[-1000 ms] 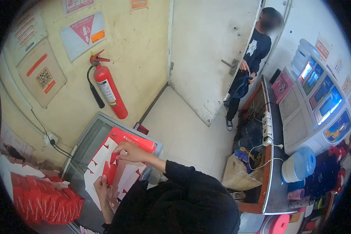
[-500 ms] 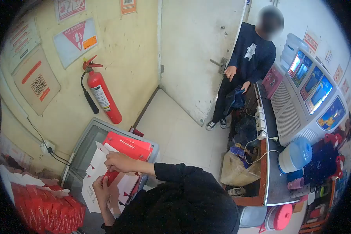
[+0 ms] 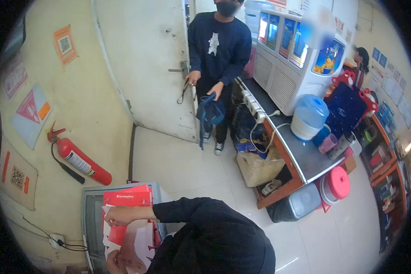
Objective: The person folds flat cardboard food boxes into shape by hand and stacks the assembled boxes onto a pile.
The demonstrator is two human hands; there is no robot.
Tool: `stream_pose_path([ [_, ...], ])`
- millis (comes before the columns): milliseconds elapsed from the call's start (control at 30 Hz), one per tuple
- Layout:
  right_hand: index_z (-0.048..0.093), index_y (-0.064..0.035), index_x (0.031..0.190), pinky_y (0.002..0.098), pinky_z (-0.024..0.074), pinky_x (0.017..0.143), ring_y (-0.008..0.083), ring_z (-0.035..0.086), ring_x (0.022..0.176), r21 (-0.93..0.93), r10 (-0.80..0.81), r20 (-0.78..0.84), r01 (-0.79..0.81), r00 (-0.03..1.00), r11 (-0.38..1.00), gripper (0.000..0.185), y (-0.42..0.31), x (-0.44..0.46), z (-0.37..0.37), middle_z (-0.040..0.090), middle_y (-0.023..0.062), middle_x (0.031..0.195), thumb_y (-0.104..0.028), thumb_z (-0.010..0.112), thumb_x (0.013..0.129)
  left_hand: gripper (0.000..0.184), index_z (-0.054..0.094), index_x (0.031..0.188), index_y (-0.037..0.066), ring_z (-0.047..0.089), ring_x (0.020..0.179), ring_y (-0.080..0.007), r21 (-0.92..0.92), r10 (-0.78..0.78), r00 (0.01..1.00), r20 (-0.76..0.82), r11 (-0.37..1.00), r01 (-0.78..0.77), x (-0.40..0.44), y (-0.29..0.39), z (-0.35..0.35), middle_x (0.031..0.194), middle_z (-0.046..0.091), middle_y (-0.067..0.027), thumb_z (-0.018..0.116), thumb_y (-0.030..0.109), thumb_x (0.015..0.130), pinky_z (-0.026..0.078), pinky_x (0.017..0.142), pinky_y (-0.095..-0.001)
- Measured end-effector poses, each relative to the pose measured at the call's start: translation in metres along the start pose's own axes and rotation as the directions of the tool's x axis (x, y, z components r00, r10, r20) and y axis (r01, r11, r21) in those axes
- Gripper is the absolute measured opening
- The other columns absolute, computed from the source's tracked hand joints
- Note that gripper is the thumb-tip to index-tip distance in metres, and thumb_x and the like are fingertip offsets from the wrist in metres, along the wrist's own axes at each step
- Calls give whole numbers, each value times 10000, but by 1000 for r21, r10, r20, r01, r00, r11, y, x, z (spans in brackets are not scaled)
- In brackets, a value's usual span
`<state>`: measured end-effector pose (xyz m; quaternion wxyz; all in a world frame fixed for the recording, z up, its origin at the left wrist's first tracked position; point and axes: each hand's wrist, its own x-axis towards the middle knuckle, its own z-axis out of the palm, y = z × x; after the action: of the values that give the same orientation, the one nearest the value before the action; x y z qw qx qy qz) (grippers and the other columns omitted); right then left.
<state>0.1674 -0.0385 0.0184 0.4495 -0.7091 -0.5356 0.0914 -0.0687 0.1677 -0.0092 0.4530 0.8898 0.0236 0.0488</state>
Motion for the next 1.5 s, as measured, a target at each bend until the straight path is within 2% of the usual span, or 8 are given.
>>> stream_pose_path([
  [100,663,-78,855,450,514,718,321,663,848,-118,-55,-107,42,993,992,108,-6,-1,9,668,120,810,-121,705,765,372,590,1291,-22,625,1021,-238,341,-135,988,-76,927,153,8,27,-24,1109,664,-126,616,172,974,522,791,-320],
  [200,674,-69,845,449,514,707,329,660,847,-168,-14,-61,3,998,986,93,-24,4,16,670,129,818,-95,675,756,404,594,1254,-59,633,1024,-274,198,-358,922,-149,903,382,18,49,-31,1089,659,-173,619,233,976,534,779,-341],
  [333,673,-59,824,449,510,712,334,653,849,-194,-42,23,46,999,980,92,-59,12,34,664,131,829,-61,666,732,399,584,839,19,586,782,-350,514,-120,876,-468,769,380,28,58,-23,817,619,-144,858,94,560,457,722,-445],
  [600,641,-85,809,438,492,730,298,621,919,6,-260,4,260,966,966,68,-85,20,48,626,92,826,-66,666,748,304,625,723,31,625,673,-334,407,-148,940,-309,872,271,20,88,-50,689,644,-117,859,48,529,477,629,-413],
  [767,600,-83,872,425,475,685,283,611,910,-83,-331,-23,328,943,941,96,-96,16,54,610,77,886,-65,628,782,220,648,708,53,601,694,-345,712,53,904,-423,636,296,23,101,-35,689,623,-131,815,123,582,451,642,-474],
  [1000,561,-101,1033,448,477,702,295,608,923,-6,-123,-130,123,984,992,204,-91,22,34,594,102,922,-74,630,843,148,637,932,8,581,835,-356,595,238,816,-526,789,153,23,121,-13,838,633,-158,649,14,785,449,713,-466],
  [1233,519,-95,1102,417,480,686,311,616,860,-40,-192,-105,189,976,981,266,-108,4,24,587,96,913,-96,646,868,257,620,1139,-4,569,965,-376,398,26,805,-593,878,265,18,123,8,998,629,-172,593,75,897,451,898,-487],
  [1500,528,-114,1193,395,490,709,285,622,832,145,-73,-221,107,972,984,331,-101,6,33,584,91,923,-125,655,887,494,495,1354,-15,417,1335,-422,504,307,692,-653,859,95,31,109,50,1386,471,-226,598,246,948,317,1117,-537],
])
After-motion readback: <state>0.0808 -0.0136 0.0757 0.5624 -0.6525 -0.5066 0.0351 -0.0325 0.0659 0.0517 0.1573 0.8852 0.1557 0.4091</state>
